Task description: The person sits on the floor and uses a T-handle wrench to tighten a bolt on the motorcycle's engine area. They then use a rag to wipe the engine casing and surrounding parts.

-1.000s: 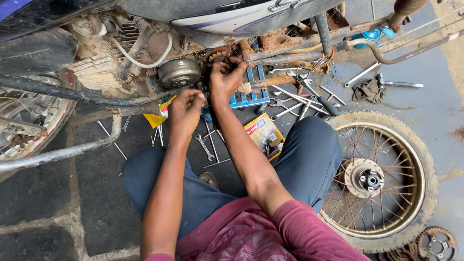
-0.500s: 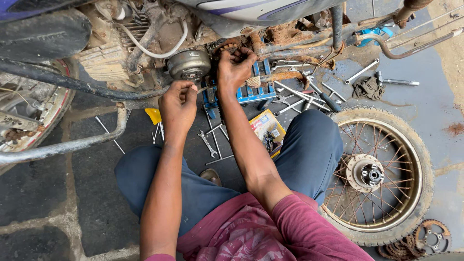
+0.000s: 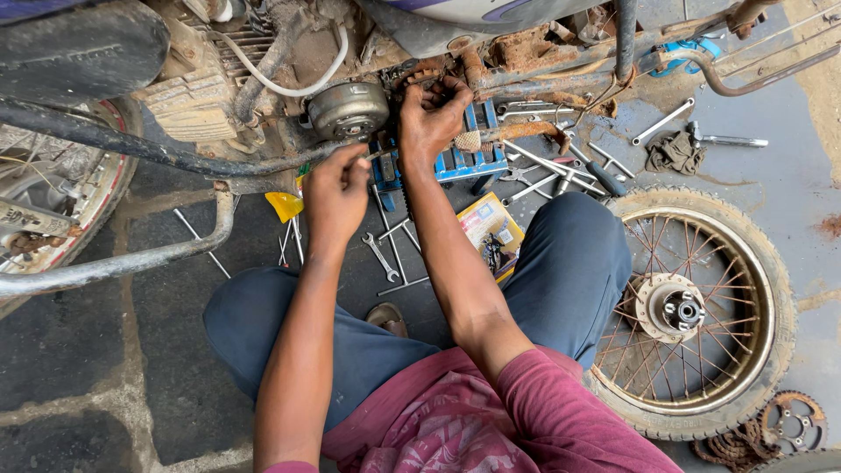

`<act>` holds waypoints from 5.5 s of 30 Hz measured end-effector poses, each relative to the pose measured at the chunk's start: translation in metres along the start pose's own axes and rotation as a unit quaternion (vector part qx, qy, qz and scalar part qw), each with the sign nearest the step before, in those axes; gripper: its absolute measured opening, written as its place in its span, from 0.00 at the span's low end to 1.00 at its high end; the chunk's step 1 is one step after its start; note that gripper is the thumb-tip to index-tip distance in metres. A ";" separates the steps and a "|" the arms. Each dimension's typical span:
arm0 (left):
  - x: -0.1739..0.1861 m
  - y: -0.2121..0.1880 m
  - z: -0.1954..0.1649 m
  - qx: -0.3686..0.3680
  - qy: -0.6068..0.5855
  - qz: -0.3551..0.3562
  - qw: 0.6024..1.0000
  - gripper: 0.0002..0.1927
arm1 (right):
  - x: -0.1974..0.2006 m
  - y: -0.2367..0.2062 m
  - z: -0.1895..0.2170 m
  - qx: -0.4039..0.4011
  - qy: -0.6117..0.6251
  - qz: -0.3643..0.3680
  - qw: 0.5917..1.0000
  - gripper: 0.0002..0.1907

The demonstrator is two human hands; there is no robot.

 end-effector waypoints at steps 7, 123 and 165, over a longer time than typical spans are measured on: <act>-0.037 0.013 -0.004 0.005 0.056 0.004 0.998 0.17 | 0.008 0.001 0.001 0.019 -0.037 0.009 0.999 0.19; -0.091 0.051 0.014 -0.084 0.169 0.162 0.969 0.40 | 0.004 0.001 -0.077 -0.228 0.296 0.050 0.926 0.20; -0.131 0.047 0.056 0.027 -0.278 0.053 0.959 0.31 | 0.003 0.016 -0.071 -0.065 0.121 0.108 0.985 0.18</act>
Point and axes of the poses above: each hand's wrist, its own y-axis towards the middle knuckle, its own x-axis out of the back of the hand, z = x × y, the point moved 7 cm from there along y, towards the middle knuckle, and after that the axes turned 7 degrees about -x, right-handed, at the moved point
